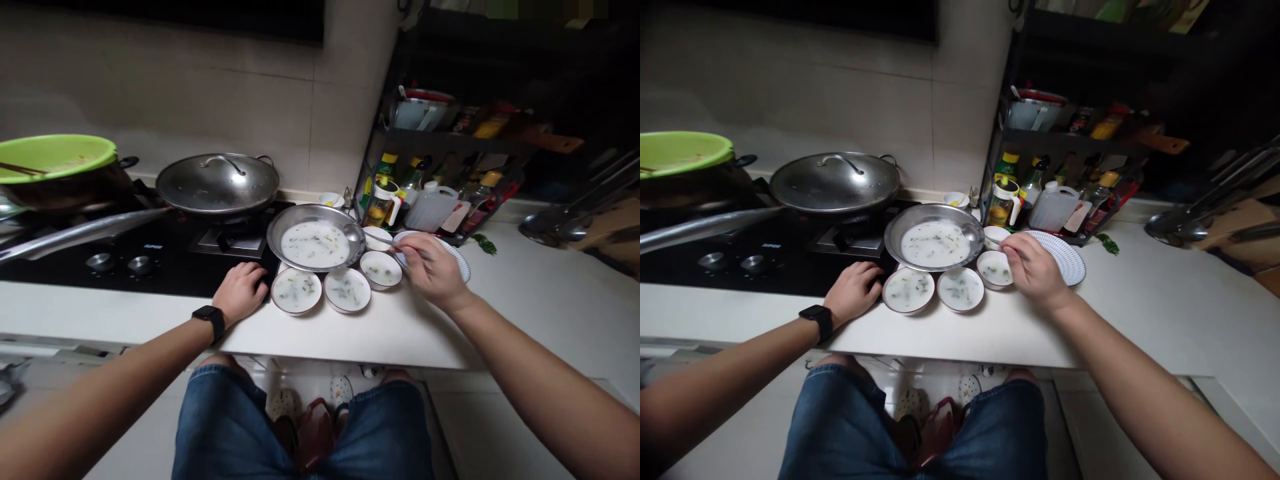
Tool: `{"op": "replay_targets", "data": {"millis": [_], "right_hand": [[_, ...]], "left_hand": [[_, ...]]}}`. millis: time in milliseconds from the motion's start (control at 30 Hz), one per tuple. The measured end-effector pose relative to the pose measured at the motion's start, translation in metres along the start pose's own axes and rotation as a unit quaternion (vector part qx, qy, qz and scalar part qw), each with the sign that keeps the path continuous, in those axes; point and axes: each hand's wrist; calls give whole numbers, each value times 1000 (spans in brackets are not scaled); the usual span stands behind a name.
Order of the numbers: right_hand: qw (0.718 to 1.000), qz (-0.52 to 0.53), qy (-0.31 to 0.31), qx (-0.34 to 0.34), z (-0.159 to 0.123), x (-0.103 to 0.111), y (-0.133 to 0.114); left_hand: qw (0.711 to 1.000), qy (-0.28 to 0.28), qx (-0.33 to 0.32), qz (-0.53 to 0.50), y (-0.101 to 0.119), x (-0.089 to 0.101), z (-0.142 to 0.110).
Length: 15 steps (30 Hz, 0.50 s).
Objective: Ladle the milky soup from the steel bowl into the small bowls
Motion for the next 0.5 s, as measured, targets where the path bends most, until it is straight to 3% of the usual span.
{"op": "replay_targets", "data": {"millis": [100,200,367,433,500], "right_hand": [[993,53,4,-109,11,-43,9],[955,133,30,-262,16,-71,12],[814,276,131,-495,25,-87,17],[760,310,155,-549,30,-86,18],[727,334,170,-575,35,-83,18]], "left_hand": [[1000,1,2,-1,1,1,0],[1000,0,2,-7,2,2,0],[1000,1,4,-13,4,3,0],[1000,-2,6,-15,4,3,0],[1000,-3,7,-16,3,3,0]]}}
Point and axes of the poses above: each hand's wrist, its own z-axis towards the middle knuckle, its own x-axis out of the back of the hand, y = z × x, and after that the axes turned 1 degree about -x, right-handed
